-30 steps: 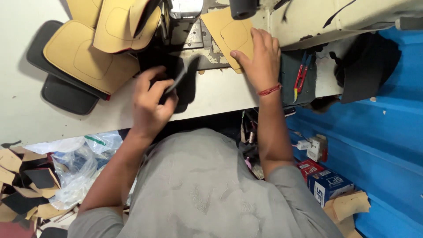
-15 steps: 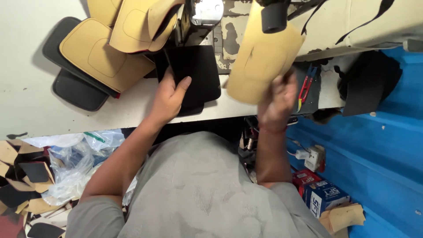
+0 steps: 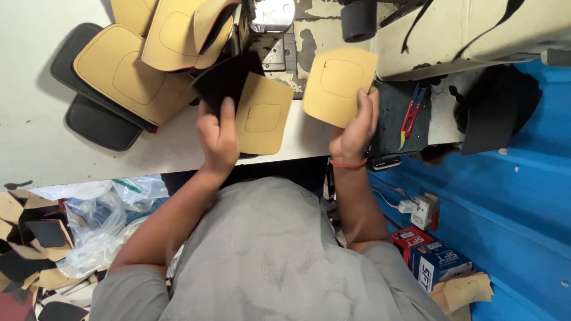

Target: The person aligns and sews beige carpet pieces onto black backing material using a sewing machine. They repeatedly pick up the beige pieces, position them under the needle, and guide them through the machine to stitch them to the black material.

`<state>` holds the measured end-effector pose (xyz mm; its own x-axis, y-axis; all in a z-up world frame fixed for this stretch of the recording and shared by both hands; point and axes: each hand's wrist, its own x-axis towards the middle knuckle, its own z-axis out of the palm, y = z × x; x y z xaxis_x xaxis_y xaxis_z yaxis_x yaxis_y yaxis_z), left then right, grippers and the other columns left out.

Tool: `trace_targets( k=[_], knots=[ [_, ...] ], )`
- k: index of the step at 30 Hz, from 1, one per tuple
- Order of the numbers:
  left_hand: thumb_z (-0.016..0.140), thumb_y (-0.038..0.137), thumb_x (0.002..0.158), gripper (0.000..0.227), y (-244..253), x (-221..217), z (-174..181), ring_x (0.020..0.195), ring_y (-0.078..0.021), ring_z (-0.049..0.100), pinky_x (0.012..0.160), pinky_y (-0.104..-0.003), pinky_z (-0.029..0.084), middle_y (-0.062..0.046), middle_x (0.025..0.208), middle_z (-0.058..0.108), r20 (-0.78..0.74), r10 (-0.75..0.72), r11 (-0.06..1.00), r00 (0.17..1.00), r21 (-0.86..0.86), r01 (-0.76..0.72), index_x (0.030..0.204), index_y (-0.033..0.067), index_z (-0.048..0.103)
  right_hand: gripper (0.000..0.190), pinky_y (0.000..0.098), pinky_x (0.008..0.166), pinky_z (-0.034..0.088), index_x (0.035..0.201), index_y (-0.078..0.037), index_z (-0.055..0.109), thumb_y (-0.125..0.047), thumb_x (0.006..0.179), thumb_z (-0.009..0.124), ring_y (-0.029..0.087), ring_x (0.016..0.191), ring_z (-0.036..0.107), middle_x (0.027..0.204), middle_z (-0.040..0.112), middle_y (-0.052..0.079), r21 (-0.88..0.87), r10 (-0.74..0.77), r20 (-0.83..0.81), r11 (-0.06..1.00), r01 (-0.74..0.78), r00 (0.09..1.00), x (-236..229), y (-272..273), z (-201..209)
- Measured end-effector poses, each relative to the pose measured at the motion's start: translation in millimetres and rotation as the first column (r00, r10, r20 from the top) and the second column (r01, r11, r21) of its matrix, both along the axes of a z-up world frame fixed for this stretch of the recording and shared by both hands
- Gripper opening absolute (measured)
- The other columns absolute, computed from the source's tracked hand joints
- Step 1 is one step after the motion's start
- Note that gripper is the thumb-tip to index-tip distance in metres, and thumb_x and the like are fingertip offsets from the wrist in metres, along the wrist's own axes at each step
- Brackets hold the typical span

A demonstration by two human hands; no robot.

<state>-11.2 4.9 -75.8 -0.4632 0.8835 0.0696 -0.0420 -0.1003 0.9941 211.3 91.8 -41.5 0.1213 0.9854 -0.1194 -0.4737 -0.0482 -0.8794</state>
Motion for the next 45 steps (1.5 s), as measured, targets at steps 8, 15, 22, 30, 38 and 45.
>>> trace_targets(
  k=[8, 15, 22, 30, 38, 45],
  knots=[
    [0.055, 0.005, 0.108, 0.025, -18.1, -0.3, -11.2, 0.113, -0.0216, 0.064, 0.105, -0.034, 0.052, -0.012, 0.123, 0.067, -0.072, 0.31, 0.874, 0.948, 0.415, -0.254, 0.13, -0.0036, 0.061, 0.024, 0.0392, 0.113, 0.047, 0.134, -0.003, 0.052, -0.018, 0.116, 0.046, 0.02, 0.125, 0.06, 0.131, 0.063, 0.01, -0.108, 0.18, -0.082, 0.976, -0.189, 0.98, -24.5, -51.4, -49.7],
    [0.059, 0.009, 0.109, 0.028, -20.2, -15.2, 40.7, 0.107, -0.0114, 0.058, 0.101, -0.026, 0.047, -0.005, 0.121, 0.063, 0.159, -0.035, 0.999, 0.987, 0.018, 0.032, 0.135, -0.0029, 0.055, 0.038, 0.0361, 0.098, 0.053, 0.13, -0.003, 0.052, -0.025, 0.099, 0.048, 0.021, 0.108, 0.066, 0.12, 0.068, 0.009, -0.164, -0.129, -0.31, 0.983, 0.081, 0.942, -28.5, -30.9, 42.3],
    [0.054, 0.011, 0.11, 0.028, -5.1, -10.0, 41.4, 0.114, -0.0126, 0.06, 0.105, -0.028, 0.047, -0.007, 0.124, 0.065, 0.376, -0.231, 0.968, 0.897, -0.004, 0.251, 0.134, -0.0038, 0.057, 0.013, 0.0241, 0.078, 0.05, 0.116, -0.002, 0.06, -0.014, 0.113, 0.063, 0.009, 0.084, 0.062, 0.101, 0.068, 0.005, 0.243, 0.336, 0.059, 0.909, -0.339, 0.94, -12.5, -54.9, 18.7],
    [0.04, 0.032, 0.111, 0.049, -0.8, -21.6, 62.2, 0.132, -0.024, 0.06, 0.115, -0.039, 0.047, -0.015, 0.143, 0.059, 0.79, -0.246, 0.95, 0.562, 0.08, 0.303, 0.144, -0.0041, 0.047, 0.01, 0.02, 0.08, 0.053, 0.107, 0.0, 0.062, -0.006, 0.103, 0.069, 0.005, 0.088, 0.066, 0.097, 0.072, 0.003, -0.042, 0.35, 0.401, 0.93, -0.365, 0.847, -45.1, -57.5, 32.4],
    [0.056, 0.017, 0.107, 0.045, -2.5, -28.5, 60.1, 0.131, -0.0213, 0.058, 0.117, -0.037, 0.043, -0.016, 0.141, 0.06, 0.626, -0.284, 0.945, 0.727, 0.053, 0.323, 0.145, -0.0061, 0.047, 0.009, 0.0204, 0.083, 0.054, 0.107, 0.002, 0.065, -0.002, 0.101, 0.071, 0.005, 0.091, 0.067, 0.098, 0.073, 0.003, -0.045, 0.382, 0.429, 0.914, -0.402, 0.819, -54.8, -52.9, 41.5],
    [0.059, 0.012, 0.103, 0.046, -1.9, -32.4, 64.2, 0.128, -0.0204, 0.059, 0.116, -0.036, 0.043, -0.014, 0.138, 0.061, 0.637, -0.265, 0.95, 0.724, 0.045, 0.309, 0.143, -0.0053, 0.047, 0.009, 0.0201, 0.084, 0.054, 0.108, 0.002, 0.065, -0.001, 0.101, 0.071, 0.005, 0.092, 0.067, 0.099, 0.073, 0.003, -0.025, 0.403, 0.396, 0.903, -0.429, 0.825, -60.9, -50.5, 45.2]
  ],
)
